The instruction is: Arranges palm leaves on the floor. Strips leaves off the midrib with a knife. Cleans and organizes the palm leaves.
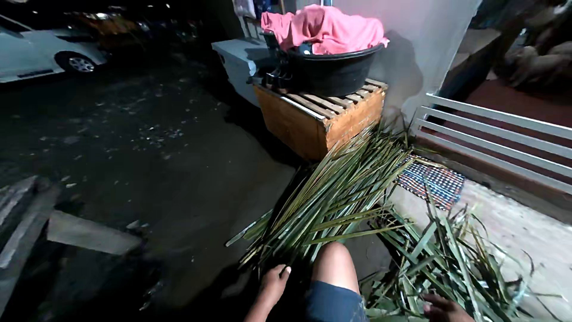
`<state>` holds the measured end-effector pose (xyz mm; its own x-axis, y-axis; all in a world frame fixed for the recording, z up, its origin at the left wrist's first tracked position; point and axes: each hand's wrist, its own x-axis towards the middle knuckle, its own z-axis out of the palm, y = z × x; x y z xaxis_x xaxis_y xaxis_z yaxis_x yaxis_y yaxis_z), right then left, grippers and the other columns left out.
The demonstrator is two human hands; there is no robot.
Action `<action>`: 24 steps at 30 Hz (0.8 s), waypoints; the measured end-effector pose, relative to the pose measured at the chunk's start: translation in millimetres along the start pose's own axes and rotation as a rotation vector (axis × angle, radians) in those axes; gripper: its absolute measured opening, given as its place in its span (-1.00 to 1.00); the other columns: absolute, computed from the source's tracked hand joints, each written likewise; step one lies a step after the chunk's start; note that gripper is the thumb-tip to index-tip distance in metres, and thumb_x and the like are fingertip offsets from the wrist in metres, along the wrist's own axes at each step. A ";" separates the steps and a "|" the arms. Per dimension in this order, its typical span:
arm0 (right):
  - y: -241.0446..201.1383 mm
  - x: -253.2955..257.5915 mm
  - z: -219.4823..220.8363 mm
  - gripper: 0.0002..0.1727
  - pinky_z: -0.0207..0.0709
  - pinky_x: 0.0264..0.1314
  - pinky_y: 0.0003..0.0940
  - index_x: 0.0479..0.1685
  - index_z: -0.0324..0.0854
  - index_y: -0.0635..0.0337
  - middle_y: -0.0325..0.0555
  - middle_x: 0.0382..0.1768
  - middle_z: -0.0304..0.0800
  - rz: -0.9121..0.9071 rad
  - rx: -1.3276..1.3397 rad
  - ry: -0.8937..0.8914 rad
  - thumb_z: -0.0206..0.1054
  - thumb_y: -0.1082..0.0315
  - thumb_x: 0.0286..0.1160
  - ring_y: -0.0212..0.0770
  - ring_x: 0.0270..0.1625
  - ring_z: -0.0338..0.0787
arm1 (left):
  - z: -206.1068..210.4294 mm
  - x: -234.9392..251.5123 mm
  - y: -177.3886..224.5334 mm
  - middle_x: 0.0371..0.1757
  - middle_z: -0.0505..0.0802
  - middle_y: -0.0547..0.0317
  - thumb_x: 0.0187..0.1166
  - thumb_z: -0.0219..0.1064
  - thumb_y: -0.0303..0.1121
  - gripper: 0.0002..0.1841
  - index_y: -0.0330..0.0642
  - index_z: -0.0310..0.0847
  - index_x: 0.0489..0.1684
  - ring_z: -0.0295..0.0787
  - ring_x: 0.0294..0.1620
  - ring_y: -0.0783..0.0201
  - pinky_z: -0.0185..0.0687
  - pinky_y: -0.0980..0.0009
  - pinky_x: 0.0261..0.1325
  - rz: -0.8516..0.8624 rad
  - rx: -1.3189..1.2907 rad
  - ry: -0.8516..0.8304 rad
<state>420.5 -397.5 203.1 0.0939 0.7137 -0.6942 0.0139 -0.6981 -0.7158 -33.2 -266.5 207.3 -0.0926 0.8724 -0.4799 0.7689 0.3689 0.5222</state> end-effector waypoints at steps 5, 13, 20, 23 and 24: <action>-15.5 -31.3 10.7 -0.58 0.55 -0.40 -0.35 0.47 0.53 0.24 -0.05 -0.16 0.77 -0.142 0.120 -0.020 0.26 0.39 0.67 -0.28 -0.39 0.68 | -10.5 -23.4 20.3 -0.24 0.79 -0.05 0.82 0.08 -0.35 -0.67 -0.37 0.66 0.28 0.60 -0.48 0.26 0.59 0.28 -0.30 0.039 -0.220 0.069; -64.8 -86.6 38.9 -0.48 0.39 -0.56 -0.52 0.52 0.53 0.16 -0.23 -0.33 0.70 -0.386 0.073 -0.192 0.36 0.31 0.53 -0.44 -0.57 0.50 | -24.5 -80.2 86.4 -0.05 0.83 0.09 0.53 -0.01 -0.65 -0.59 -0.38 0.62 0.26 0.62 -0.46 0.41 0.53 0.52 -0.42 0.289 -0.760 -0.086; -114.5 -109.8 89.1 -0.10 0.44 -0.51 -0.50 0.82 0.16 0.10 -0.20 -0.22 0.68 -0.518 -0.001 -0.334 0.49 0.30 0.40 -0.42 -0.50 0.54 | 0.0 -111.2 151.7 -0.15 0.84 0.08 0.50 0.32 -0.66 -0.73 -0.43 0.63 0.14 0.83 -0.24 0.33 0.83 0.36 -0.08 0.516 -0.715 -0.136; -120.6 -107.3 106.8 0.00 0.41 -0.57 -0.51 0.88 -0.03 0.09 -0.22 -0.25 0.66 -0.525 0.097 -0.364 0.50 0.30 0.40 -0.42 -0.55 0.51 | 15.1 -118.5 169.7 -0.20 0.87 0.13 0.41 0.41 -0.66 -0.76 -0.42 0.68 0.03 0.85 -0.26 0.37 0.85 0.40 -0.08 0.624 -0.702 -0.064; -120.3 -105.1 110.7 0.00 0.38 -0.59 -0.52 0.88 -0.05 0.10 -0.23 -0.28 0.66 -0.524 0.140 -0.380 0.49 0.31 0.42 -0.43 -0.58 0.49 | 18.9 -120.3 173.3 -0.16 0.88 0.12 0.41 0.44 -0.66 -0.72 -0.42 0.68 0.07 0.85 -0.21 0.37 0.85 0.41 -0.04 0.651 -0.715 -0.070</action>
<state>298.9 -382.1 353.8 -0.2477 0.9455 -0.2112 -0.1699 -0.2570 -0.9514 123.2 -313.6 342.2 0.2706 0.9623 0.0264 0.0877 -0.0519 0.9948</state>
